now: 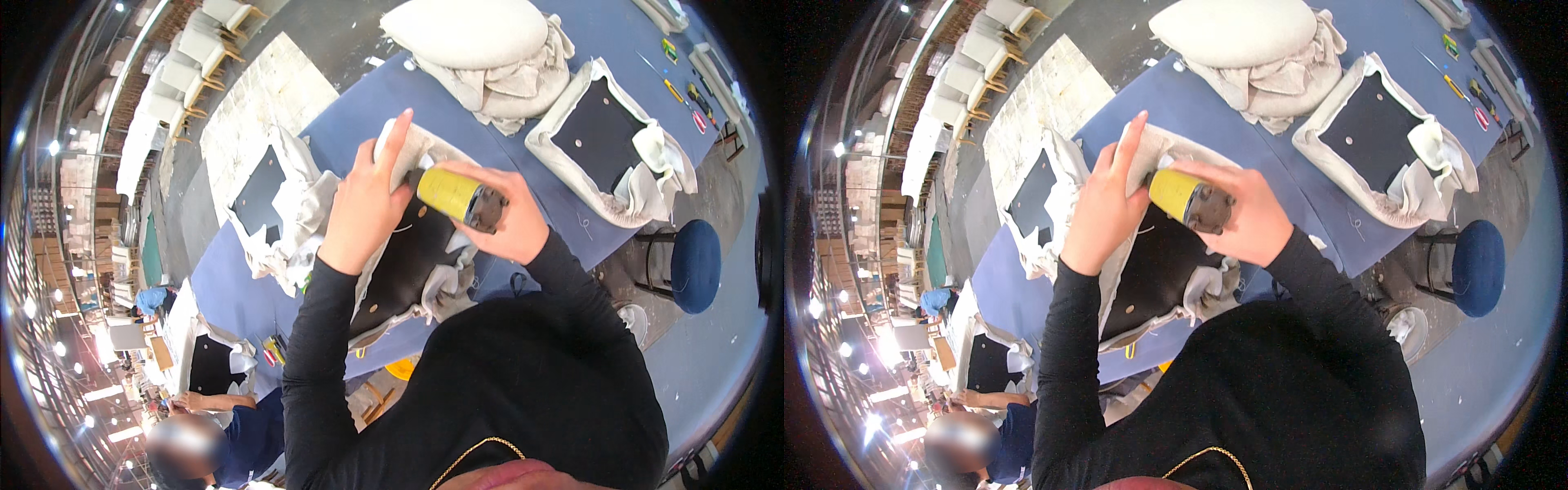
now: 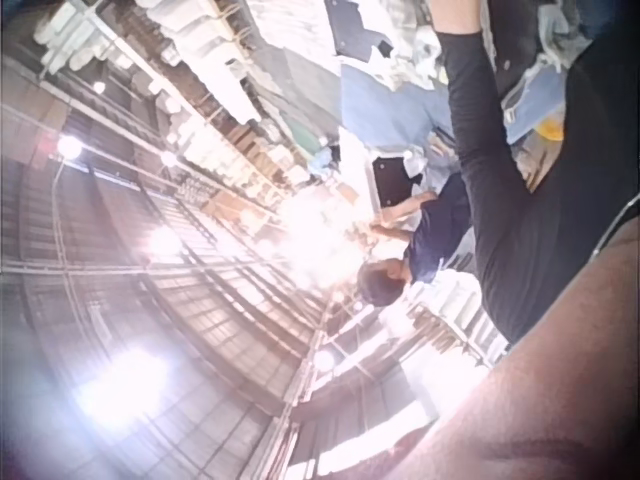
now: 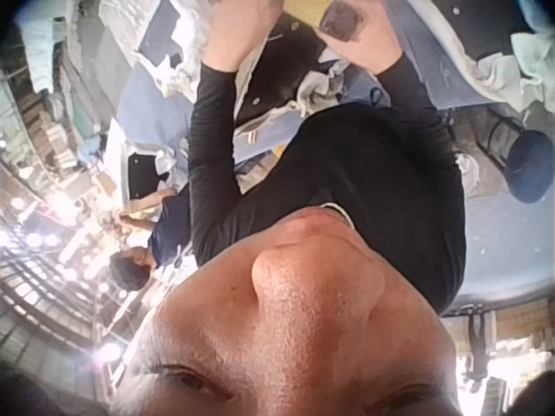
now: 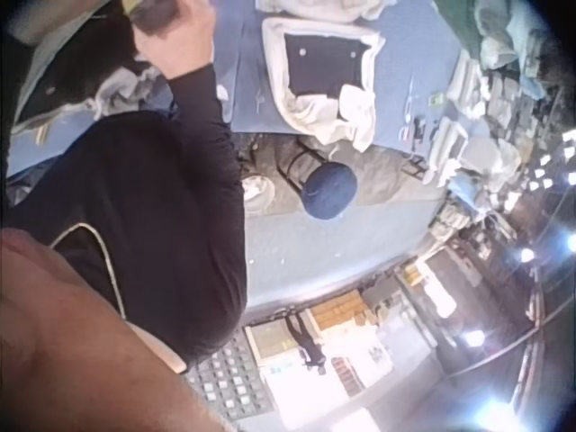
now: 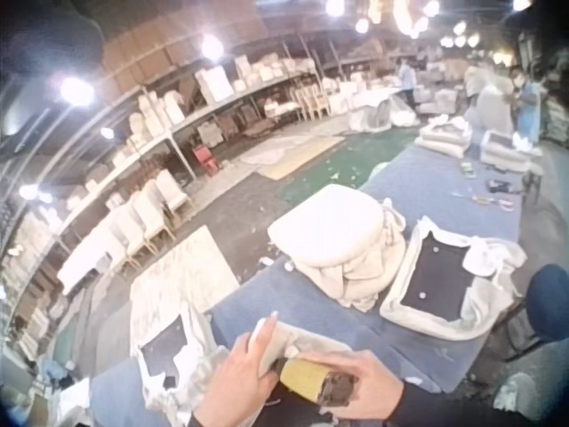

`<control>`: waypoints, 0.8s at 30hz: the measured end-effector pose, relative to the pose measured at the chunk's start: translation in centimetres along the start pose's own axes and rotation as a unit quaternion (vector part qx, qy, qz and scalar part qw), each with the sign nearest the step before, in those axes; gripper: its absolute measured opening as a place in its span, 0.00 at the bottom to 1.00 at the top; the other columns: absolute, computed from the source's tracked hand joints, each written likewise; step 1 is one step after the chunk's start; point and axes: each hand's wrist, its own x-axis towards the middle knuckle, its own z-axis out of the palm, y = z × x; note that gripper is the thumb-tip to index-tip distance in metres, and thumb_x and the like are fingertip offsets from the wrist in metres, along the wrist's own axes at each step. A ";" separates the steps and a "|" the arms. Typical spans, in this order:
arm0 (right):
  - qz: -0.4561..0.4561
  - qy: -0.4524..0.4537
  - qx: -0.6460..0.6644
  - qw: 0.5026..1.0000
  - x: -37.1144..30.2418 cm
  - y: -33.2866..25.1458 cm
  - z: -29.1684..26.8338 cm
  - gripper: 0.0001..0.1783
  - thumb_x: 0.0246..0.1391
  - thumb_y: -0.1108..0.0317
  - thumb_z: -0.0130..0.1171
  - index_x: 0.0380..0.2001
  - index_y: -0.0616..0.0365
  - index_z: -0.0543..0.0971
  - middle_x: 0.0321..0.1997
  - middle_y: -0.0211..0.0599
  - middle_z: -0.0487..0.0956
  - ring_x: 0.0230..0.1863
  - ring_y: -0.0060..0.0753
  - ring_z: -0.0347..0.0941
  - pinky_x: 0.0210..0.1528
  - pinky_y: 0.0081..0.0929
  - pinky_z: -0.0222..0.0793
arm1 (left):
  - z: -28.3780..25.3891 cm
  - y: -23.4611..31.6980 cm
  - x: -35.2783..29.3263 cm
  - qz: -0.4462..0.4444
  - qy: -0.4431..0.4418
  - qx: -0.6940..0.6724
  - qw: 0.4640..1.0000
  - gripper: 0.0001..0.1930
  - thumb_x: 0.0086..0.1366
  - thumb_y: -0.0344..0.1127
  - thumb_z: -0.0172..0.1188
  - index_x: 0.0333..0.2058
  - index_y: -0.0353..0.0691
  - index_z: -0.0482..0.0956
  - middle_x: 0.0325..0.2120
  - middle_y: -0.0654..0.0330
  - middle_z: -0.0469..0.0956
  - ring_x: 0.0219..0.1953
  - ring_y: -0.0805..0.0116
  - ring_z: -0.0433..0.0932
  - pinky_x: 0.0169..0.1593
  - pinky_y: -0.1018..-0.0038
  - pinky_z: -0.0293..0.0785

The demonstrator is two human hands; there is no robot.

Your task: The person upholsters a chair cushion by wrapping it with fabric and securing it with a staple gun. They trim excess fabric with scissors and use a screwdriver to adjust the material. The person works on multiple cushions, flipping them to staple different sides.

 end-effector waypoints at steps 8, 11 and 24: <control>0.018 0.029 0.002 0.999 -0.4 0.3 0.2 0.37 0.47 0.81 0.71 0.64 0.56 0.82 0.56 0.52 0.88 0.56 0.49 0.88 0.59 0.34 0.80 | -0.5 -8.2 0.5 -0.147 -0.120 -0.457 0.869 0.46 0.77 0.51 0.61 0.83 0.39 0.50 0.71 0.41 0.73 0.70 0.51 0.75 0.75 0.63 0.64; 0.020 0.035 0.006 0.999 0.0 1.3 0.7 0.35 0.50 0.82 0.70 0.64 0.57 0.82 0.56 0.49 0.89 0.57 0.42 0.88 0.60 0.31 0.79 | 1.1 -9.5 -0.4 -0.251 -0.122 -0.277 0.919 0.39 0.85 0.62 0.40 0.80 0.36 0.55 0.64 0.35 0.79 0.68 0.43 0.77 0.71 0.64 0.69; 0.007 0.005 0.012 1.000 0.1 0.5 1.2 0.31 0.52 0.80 0.72 0.61 0.65 0.82 0.55 0.49 0.90 0.56 0.40 0.89 0.60 0.31 0.80 | 0.4 -1.1 -1.7 -0.044 0.014 0.002 0.999 0.43 0.70 0.35 0.67 0.81 0.60 0.59 0.50 0.39 0.82 0.52 0.33 0.82 0.56 0.49 0.79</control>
